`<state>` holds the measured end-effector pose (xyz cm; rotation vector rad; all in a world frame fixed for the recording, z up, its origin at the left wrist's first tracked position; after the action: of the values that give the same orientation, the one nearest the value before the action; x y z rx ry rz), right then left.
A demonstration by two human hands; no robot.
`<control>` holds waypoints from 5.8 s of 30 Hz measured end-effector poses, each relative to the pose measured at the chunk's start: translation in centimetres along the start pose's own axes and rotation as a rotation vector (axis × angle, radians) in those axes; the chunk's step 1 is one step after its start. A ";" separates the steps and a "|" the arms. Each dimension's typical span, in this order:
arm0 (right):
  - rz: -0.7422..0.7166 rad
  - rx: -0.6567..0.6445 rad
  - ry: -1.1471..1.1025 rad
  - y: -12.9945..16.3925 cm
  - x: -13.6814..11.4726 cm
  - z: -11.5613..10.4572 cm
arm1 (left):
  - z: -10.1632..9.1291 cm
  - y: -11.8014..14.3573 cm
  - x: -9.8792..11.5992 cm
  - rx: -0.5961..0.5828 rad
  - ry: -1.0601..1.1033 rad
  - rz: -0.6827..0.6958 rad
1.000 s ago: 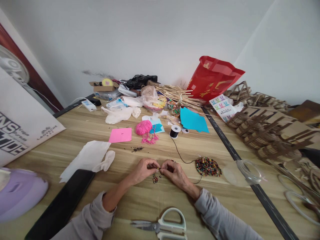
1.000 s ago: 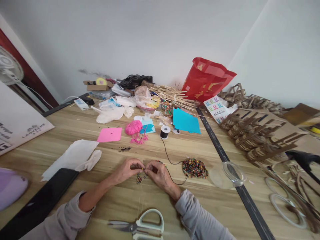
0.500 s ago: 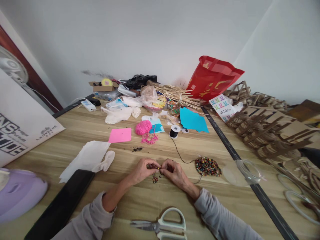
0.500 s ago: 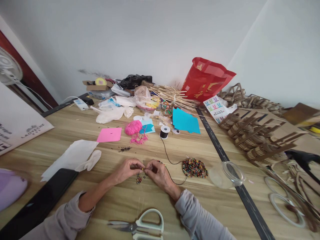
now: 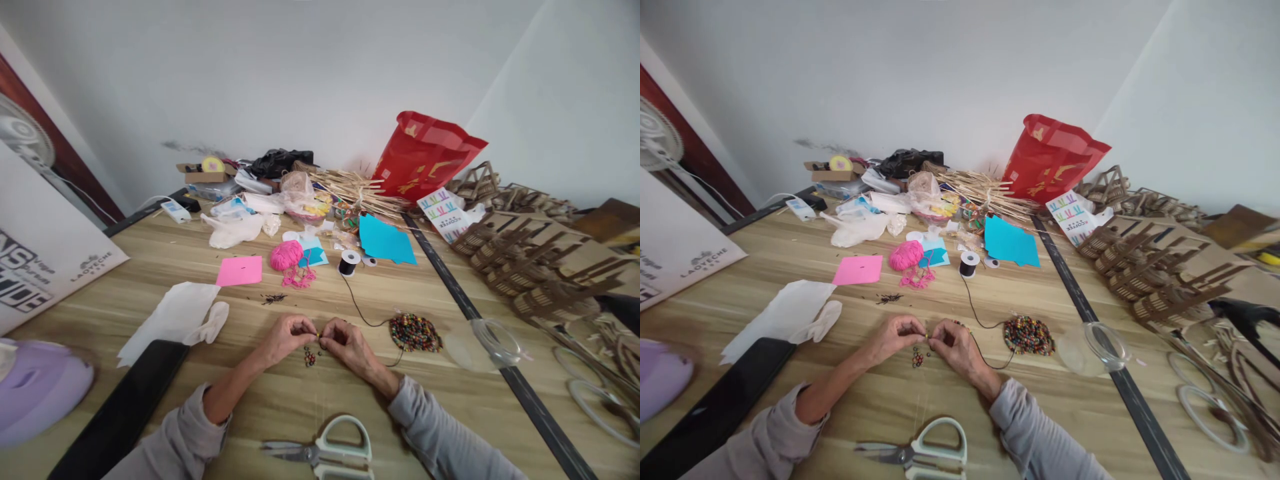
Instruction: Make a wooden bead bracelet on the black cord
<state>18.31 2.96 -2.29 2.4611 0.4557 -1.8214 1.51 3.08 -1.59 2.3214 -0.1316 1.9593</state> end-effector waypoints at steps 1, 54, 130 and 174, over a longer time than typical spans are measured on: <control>0.001 0.001 0.000 0.0 0.0 0.0 | 0.0 0.0 0.0 -0.001 -0.006 0.004; -0.036 0.006 -0.071 0.2 -0.1 -0.1 | -0.7 -0.4 -0.4 -0.010 0.179 -0.079; -0.038 0.019 -0.025 -0.1 -0.6 -0.2 | -1.1 -0.6 -0.6 -0.057 -0.100 -0.039; -0.065 0.006 0.056 -0.1 -0.6 0.0 | -1.0 -0.5 -0.4 -0.060 -0.059 -0.029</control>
<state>18.18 2.91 -1.74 2.5361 0.5404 -1.7833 0.55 3.69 -1.84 2.3306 -0.1575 1.8484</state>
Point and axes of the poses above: each hand's wrist, its own y-axis away from the middle knuckle, its own z-axis out of the palm, x = y × z, the point moved 3 cm from there along -y, towards the middle knuckle, and after that the axes turned 11 degrees about x, right-handed, at the moved point
